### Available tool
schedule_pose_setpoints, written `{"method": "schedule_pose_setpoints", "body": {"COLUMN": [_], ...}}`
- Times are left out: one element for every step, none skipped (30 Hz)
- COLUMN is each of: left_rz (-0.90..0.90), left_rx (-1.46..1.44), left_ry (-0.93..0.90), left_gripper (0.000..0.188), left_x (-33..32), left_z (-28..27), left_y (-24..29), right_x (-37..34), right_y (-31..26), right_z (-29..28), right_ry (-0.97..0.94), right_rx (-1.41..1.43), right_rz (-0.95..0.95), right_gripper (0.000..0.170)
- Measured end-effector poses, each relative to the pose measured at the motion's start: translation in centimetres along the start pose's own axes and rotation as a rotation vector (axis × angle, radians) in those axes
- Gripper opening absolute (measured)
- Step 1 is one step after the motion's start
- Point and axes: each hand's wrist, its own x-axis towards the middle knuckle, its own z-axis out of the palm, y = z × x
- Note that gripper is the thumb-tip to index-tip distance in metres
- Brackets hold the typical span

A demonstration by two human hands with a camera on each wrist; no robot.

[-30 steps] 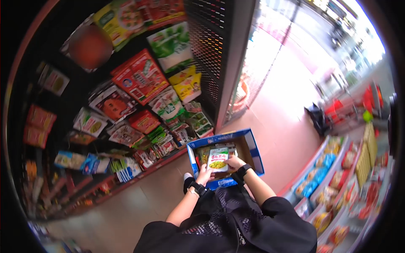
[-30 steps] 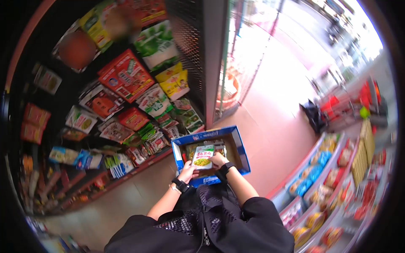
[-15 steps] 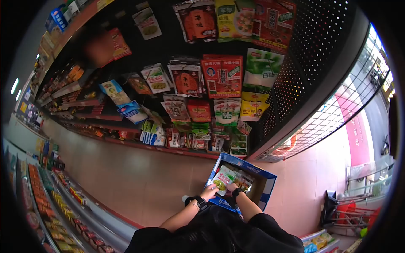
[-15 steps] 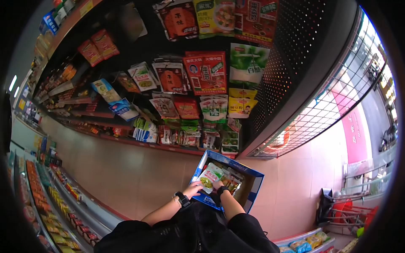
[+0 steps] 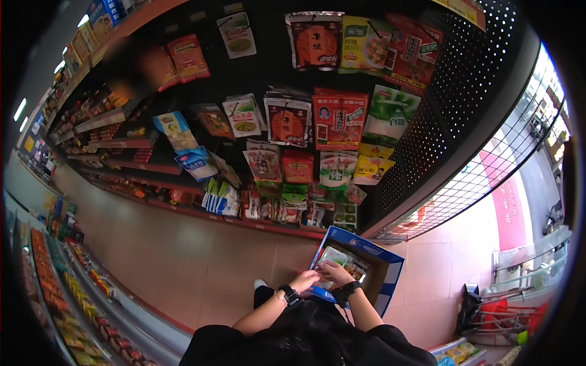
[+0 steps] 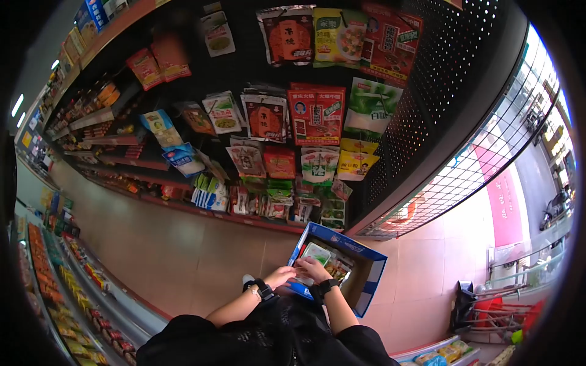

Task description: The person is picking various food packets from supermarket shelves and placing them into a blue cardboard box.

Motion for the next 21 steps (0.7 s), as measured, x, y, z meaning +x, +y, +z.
{"method": "schedule_pose_setpoints", "body": {"left_rz": [0.008, 0.009, -0.004, 0.002, -0.003, -0.007, 0.012, 0.009, 0.024, 0.040, 0.035, 0.030, 0.050, 0.070, 0.076, 0.072, 0.085, 0.097, 0.102, 0.098, 0.107], "left_rx": [-0.040, -0.072, -0.091, -0.105, -0.069, -0.034, -0.062, -0.052, -0.089, -0.127, -0.163, -0.153, -0.171, -0.193, -0.202, -0.203, -0.238, -0.274, -0.291, -0.291, -0.321], "left_ry": [-0.021, -0.043, -0.007, -0.012, -0.015, -0.019, -0.007, -0.020, -0.003, 0.015, 0.009, -0.004, 0.028, 0.067, 0.093, 0.094, 0.128, 0.163, 0.190, 0.191, 0.237], "left_gripper": [0.019, 0.019, 0.019, 0.018, 0.018, 0.018, 0.018, 0.018, 0.018, 0.018, 0.017, 0.017, 0.016, 0.014, 0.014, 0.014, 0.013, 0.013, 0.013, 0.013, 0.013], "left_x": [-0.2, -0.6, -1.0, -1.6, -2.1, -2.8, -3.1, -3.4, -3.7, -4.2, -4.7, -5.1, -5.6, -6.3, -6.9, -7.5, -8.2, -8.9, -9.6, -10.2, -10.7], "left_z": [-1.0, -2.4, -3.7, -5.1, -6.6, -8.0, -9.6, -11.2, -13.0, -14.8, -16.7, -18.6, -20.2, -21.9, -23.5, -24.9, -26.3, -27.5, -28.5, -29.6, -30.6], "left_y": [0.0, 0.0, 0.0, 0.5, 1.1, 1.6, 1.6, 1.6, 1.7, 1.9, 2.1, 2.4, 2.5, 2.6, 2.7, 2.8, 2.8, 2.8, 2.8, 2.7, 2.6], "right_x": [0.2, 0.6, 1.1, 1.5, 1.8, 2.1, 2.5, 2.9, 3.4, 4.1, 4.9, 5.4, 5.7, 6.2, 6.7, 7.0, 7.2, 7.4, 7.4, 7.5, 7.9], "right_y": [-0.3, -0.3, -0.6, -0.9, -1.3, -1.8, -2.2, -2.7, -2.9, -2.7, -2.4, -2.1, -1.8, -1.4, -0.5, 0.2, 0.6, 1.0, 1.1, 1.0, 0.7], "right_z": [0.9, 2.2, 3.4, 4.5, 5.5, 6.5, 7.4, 8.6, 9.8, 10.7, 11.6, 12.3, 13.1, 13.5, 13.5, 13.5, 13.6, 13.6, 13.9, 14.0, 14.1], "right_ry": [0.046, 0.095, 0.180, 0.256, 0.312, 0.368, 0.413, 0.402, 0.402, 0.402, 0.408, 0.424, 0.439, 0.443, 0.478, 0.477, 0.526, 0.576, 0.605, 0.635, 0.611], "right_rx": [-0.132, -0.253, -0.352, -0.381, -0.440, -0.499, -0.579, -0.504, -0.471, -0.437, -0.469, -0.461, -0.649, -0.839, -0.934, -0.932, -1.003, -1.074, -1.046, -1.018, -1.044], "right_rz": [-0.082, -0.165, -0.276, -0.352, -0.396, -0.439, -0.495, -0.507, -0.509, -0.511, -0.471, -0.472, -0.406, -0.335, -0.285, -0.282, -0.256, -0.228, -0.243, -0.257, -0.184], "right_gripper": [0.027, 0.025, 0.023, 0.022, 0.022, 0.022, 0.018, 0.015, 0.013, 0.012, 0.014, 0.014, 0.016, 0.019, 0.024, 0.024, 0.025, 0.026, 0.026, 0.026, 0.027]}}
